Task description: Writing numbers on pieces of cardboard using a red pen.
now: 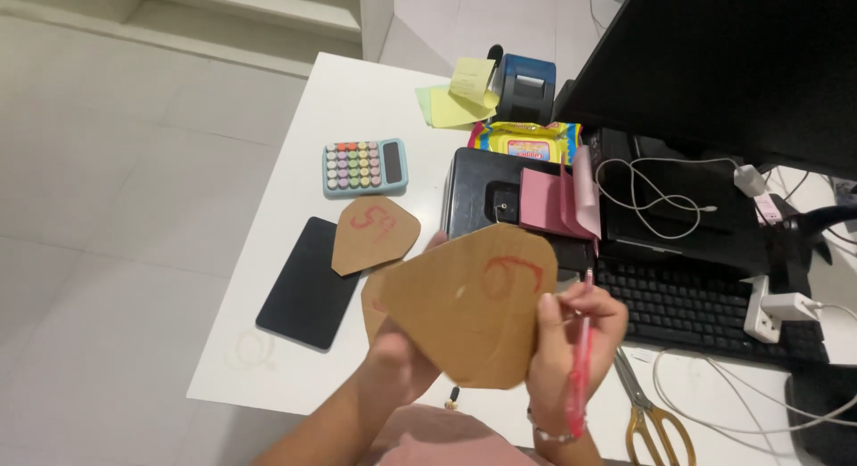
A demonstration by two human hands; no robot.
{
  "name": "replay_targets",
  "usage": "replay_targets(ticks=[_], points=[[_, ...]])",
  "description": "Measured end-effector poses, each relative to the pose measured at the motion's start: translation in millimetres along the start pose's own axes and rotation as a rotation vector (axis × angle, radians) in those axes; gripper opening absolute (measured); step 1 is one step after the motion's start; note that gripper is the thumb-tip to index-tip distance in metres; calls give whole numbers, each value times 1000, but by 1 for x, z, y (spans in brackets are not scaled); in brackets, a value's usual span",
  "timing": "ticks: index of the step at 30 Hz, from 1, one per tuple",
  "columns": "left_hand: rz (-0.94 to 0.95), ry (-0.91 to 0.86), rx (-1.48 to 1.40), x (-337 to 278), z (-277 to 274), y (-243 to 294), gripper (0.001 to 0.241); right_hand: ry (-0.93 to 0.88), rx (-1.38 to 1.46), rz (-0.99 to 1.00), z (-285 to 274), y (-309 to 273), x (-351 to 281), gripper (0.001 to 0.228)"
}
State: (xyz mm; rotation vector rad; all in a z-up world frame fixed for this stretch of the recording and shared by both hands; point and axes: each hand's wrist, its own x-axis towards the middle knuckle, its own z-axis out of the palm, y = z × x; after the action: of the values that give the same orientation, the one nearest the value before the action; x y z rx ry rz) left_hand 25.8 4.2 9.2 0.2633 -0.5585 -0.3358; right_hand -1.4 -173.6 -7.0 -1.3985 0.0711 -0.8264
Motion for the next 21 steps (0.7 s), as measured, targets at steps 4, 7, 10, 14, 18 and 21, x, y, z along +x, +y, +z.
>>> replay_targets(ticks=[4, 7, 10, 14, 18, 21], points=[[-2, 355, 178, 7, 21, 4, 74, -328, -250, -96, 6, -39, 6, 32], [-56, 361, -30, 5, 29, 11, 69, -213, -468, -497, 8, -68, 28, 23], [-85, 374, 152, -8, 34, 7, 67, -283, 325, -264, 0, -78, 36, 30], [-110, 267, 556, -18, 37, 8, 61, -215, 178, -346, 0, -83, 35, 17], [-142, 281, 586, -20, 45, 1, 59, -227, 249, -299, -13, -81, 24, 16], [-142, 271, 608, -27, 43, -6, 59, -212, 193, -294, -12, -72, 18, 25]])
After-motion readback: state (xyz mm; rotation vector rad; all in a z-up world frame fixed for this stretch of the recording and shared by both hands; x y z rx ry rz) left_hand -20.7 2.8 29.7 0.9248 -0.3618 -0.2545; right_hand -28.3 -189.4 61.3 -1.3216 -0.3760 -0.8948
